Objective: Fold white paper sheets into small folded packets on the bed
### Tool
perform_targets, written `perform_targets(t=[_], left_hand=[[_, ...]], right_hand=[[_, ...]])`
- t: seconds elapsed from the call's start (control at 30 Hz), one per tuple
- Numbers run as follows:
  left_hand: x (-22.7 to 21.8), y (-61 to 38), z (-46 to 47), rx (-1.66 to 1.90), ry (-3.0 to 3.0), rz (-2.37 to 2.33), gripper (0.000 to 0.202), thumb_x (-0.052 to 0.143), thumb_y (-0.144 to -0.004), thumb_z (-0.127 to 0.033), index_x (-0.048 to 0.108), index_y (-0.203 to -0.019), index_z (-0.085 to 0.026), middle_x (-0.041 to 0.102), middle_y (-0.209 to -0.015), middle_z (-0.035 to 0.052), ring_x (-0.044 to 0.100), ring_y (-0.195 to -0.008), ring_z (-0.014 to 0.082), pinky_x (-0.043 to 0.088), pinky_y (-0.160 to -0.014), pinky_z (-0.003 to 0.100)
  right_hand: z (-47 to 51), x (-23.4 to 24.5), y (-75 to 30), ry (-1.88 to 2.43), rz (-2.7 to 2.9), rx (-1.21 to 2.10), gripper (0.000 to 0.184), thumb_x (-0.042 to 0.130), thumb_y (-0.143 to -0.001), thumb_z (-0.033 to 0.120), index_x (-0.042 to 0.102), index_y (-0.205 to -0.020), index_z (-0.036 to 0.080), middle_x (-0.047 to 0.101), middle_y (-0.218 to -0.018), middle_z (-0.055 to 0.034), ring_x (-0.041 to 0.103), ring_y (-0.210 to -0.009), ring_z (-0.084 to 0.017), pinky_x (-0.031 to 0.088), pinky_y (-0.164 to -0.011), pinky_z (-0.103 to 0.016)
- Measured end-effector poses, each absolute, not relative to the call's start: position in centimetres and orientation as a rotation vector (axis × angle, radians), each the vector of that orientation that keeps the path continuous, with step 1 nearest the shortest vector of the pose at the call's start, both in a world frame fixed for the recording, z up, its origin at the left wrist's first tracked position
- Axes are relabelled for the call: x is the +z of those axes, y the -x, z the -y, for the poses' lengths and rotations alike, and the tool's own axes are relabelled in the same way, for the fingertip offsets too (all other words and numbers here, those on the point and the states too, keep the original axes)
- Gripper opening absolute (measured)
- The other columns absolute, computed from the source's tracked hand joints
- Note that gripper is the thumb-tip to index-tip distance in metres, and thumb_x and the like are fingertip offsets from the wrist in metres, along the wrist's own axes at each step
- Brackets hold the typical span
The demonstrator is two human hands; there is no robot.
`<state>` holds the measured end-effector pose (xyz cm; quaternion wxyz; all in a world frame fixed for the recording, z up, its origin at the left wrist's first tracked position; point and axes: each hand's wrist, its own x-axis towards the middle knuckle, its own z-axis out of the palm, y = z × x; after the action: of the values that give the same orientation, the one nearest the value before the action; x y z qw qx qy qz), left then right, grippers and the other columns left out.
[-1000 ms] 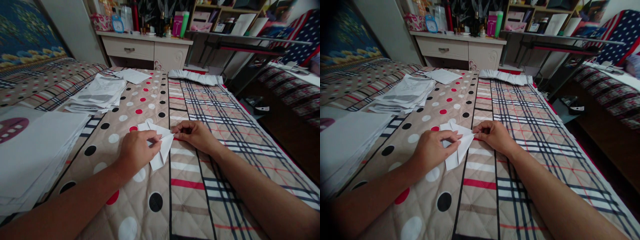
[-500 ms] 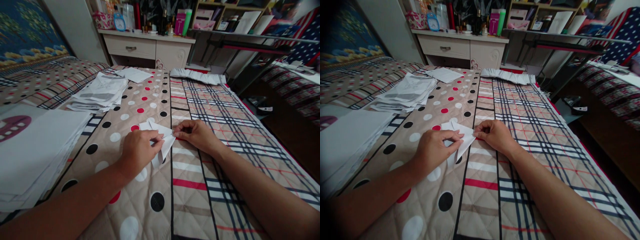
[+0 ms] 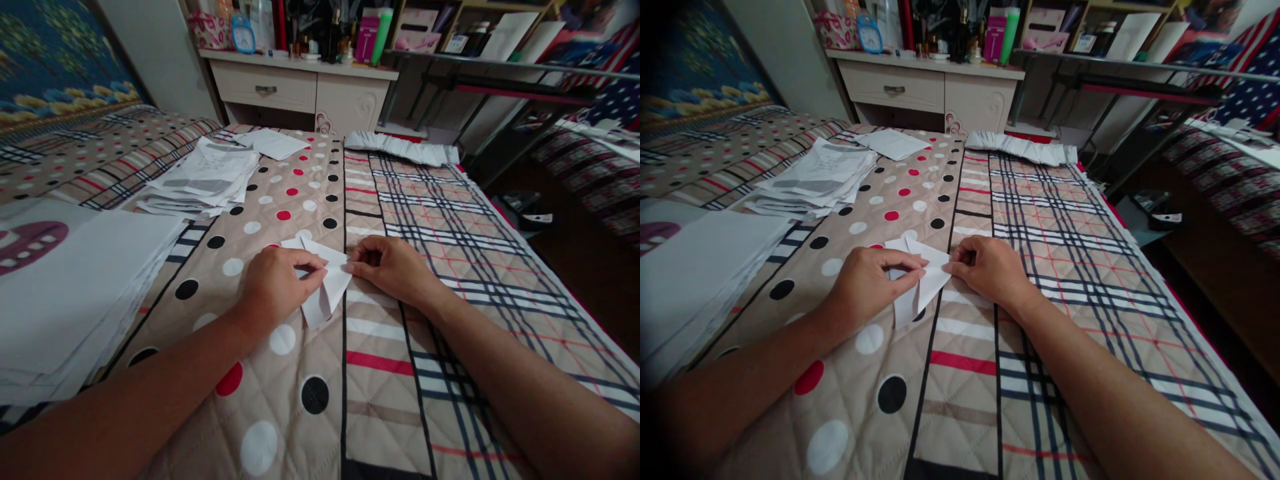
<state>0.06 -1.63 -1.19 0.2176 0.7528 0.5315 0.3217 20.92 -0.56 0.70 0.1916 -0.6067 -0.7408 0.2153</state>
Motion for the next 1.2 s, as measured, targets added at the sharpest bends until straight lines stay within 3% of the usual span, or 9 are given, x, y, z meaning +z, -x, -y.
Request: perform_targets(t=[0.13,0.4,0.63,0.73,0.9,1.2], left_hand=[[-1.8,0.2,1.4,0.902,-2.070,-1.435,0.009,0.069,-0.077,-0.029,0.076,-0.082,-0.026,0.077,-0.094,-0.0002,0.071,-0.086,0.0198,0.056,-0.084,0.033],[-1.1,0.3,1.1,0.875,-2.094,-1.439,0.009,0.071,-0.076,-0.025,0.075,-0.084,-0.025,0.076,-0.087,-0.0002,0.071,-0.081,0.0193,0.055,-0.079,0.032],[-0.6,0.1,1.4,0.781,-2.378,-1.356,0.017,0.063,-0.082,-0.019,0.076,-0.088,-0.028,0.076,-0.098,-0.0038,0.069,-0.086,0.0172,0.052,-0.081,0.029],[-0.3,-0.2,1.8,0.745,-2.482,-1.375,0.018,0.061,-0.083,-0.020,0.076,-0.088,-0.028,0.075,-0.098,-0.0037,0.069,-0.085,0.0174,0.051,-0.077,0.029],[-0.1,-0.3,2.1,0.712,-2.543,-1.391,0.015,0.067,-0.082,-0.037,0.076,-0.090,-0.028,0.075,-0.099,-0.0025,0.069,-0.081,0.0178,0.050,-0.072,0.030],[-0.4,-0.1,2.4,0.675,-2.620,-1.357,0.012,0.065,-0.086,-0.033,0.075,-0.088,-0.028,0.074,-0.105,-0.0032,0.070,-0.084,0.0164,0.047,-0.066,0.027]], right_hand=[[0.8,0.8,-20.4,1.765,2.061,0.513,0.028,0.076,-0.068,0.050,0.069,-0.073,0.024,0.066,-0.066,0.0009,0.055,-0.057,-0.013,0.031,-0.049,-0.025],[0.8,0.7,-20.3,1.790,2.057,0.470,0.029,0.079,-0.064,0.050,0.070,-0.074,0.024,0.066,-0.068,0.0007,0.055,-0.059,-0.014,0.030,-0.050,-0.025],[0.9,0.7,-20.2,1.778,2.037,0.461,0.028,0.079,-0.065,0.049,0.070,-0.074,0.024,0.066,-0.066,0.0005,0.055,-0.058,-0.014,0.032,-0.050,-0.025],[1.0,0.6,-20.1,1.777,2.037,0.462,0.026,0.079,-0.067,0.047,0.070,-0.074,0.024,0.067,-0.067,0.0009,0.056,-0.059,-0.014,0.031,-0.051,-0.025],[1.0,0.5,-20.1,1.766,2.039,0.453,0.023,0.077,-0.069,0.045,0.070,-0.076,0.024,0.067,-0.068,0.0007,0.056,-0.061,-0.014,0.031,-0.052,-0.025],[-0.3,-0.3,-21.2,1.662,1.970,0.448,0.014,0.072,-0.074,0.032,0.067,-0.075,0.019,0.066,-0.070,-0.0013,0.053,-0.061,-0.014,0.032,-0.054,-0.024]])
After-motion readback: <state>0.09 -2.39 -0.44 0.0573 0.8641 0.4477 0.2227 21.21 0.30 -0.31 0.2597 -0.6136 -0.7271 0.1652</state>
